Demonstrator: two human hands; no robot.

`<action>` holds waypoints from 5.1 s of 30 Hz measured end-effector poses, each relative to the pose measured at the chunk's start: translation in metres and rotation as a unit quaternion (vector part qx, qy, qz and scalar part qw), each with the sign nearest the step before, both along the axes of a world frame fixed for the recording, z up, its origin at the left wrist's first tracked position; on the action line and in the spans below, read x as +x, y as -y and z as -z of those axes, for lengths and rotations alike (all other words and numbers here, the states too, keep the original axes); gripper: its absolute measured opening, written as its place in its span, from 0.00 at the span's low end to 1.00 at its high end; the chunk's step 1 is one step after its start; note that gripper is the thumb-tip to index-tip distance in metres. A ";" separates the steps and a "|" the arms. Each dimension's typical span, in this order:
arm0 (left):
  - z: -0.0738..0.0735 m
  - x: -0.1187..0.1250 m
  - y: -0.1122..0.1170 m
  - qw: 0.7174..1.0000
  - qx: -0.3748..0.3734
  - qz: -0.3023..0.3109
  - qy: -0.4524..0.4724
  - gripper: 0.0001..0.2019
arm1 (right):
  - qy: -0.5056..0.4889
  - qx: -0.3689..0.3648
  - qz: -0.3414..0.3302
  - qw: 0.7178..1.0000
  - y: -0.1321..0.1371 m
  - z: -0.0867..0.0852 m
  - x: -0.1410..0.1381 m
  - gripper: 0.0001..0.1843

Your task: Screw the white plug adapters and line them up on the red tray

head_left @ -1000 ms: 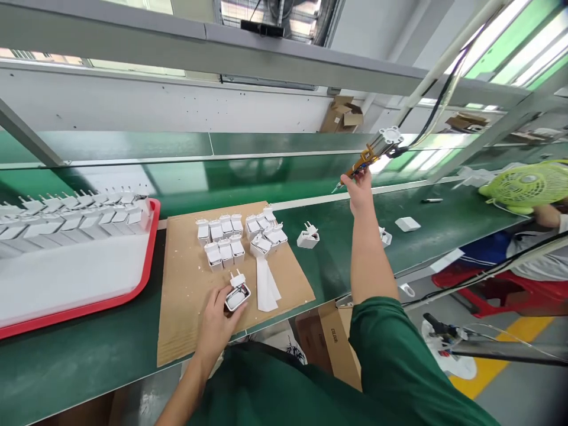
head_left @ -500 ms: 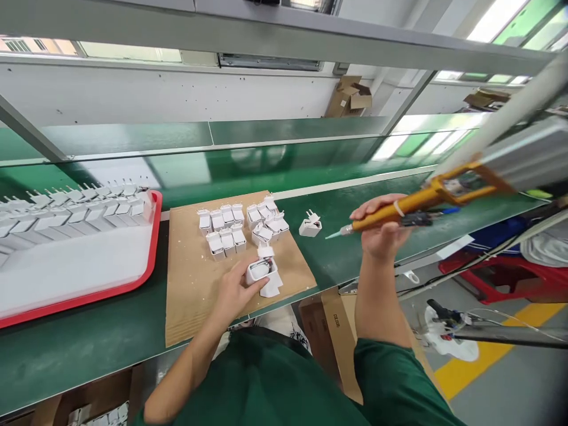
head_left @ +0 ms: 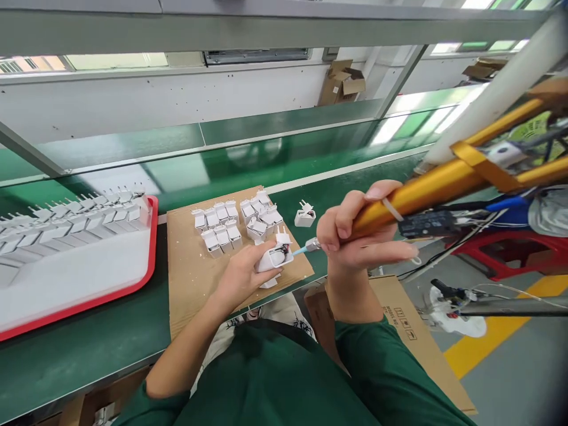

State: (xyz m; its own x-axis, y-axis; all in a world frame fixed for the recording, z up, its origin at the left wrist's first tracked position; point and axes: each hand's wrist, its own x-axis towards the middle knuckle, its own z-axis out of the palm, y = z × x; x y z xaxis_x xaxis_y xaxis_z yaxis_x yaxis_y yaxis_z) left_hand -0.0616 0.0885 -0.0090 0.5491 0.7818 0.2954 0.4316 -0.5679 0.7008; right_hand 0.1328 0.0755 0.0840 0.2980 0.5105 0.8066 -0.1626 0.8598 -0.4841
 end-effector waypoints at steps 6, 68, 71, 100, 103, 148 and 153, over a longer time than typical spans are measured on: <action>-0.013 0.004 0.004 1.000 0.026 -0.008 -0.017 0.21 | 0.007 -0.013 0.022 1.000 -0.002 0.005 0.001 0.26; 0.021 0.055 0.028 0.904 -0.267 0.016 0.334 0.25 | -0.042 0.052 -0.032 0.997 0.007 -0.014 -0.022 0.20; 0.021 0.057 0.027 0.900 -0.265 0.022 0.345 0.25 | -0.039 0.063 -0.040 0.996 0.005 -0.014 -0.021 0.18; 0.028 0.058 0.026 0.895 -0.286 0.014 0.341 0.27 | -0.039 0.054 -0.037 0.997 0.006 -0.013 -0.017 0.17; 0.028 0.058 0.026 0.895 -0.288 0.014 0.339 0.27 | -0.039 0.048 -0.022 0.998 0.007 -0.014 -0.017 0.18; 0.077 -0.039 0.001 0.950 -0.211 -0.120 0.195 0.27 | -0.120 -0.047 0.102 0.986 0.000 0.003 -0.012 0.27; 0.081 -0.040 0.004 0.986 0.025 -0.137 0.093 0.14 | -0.116 -0.046 0.115 0.986 -0.003 0.005 -0.010 0.25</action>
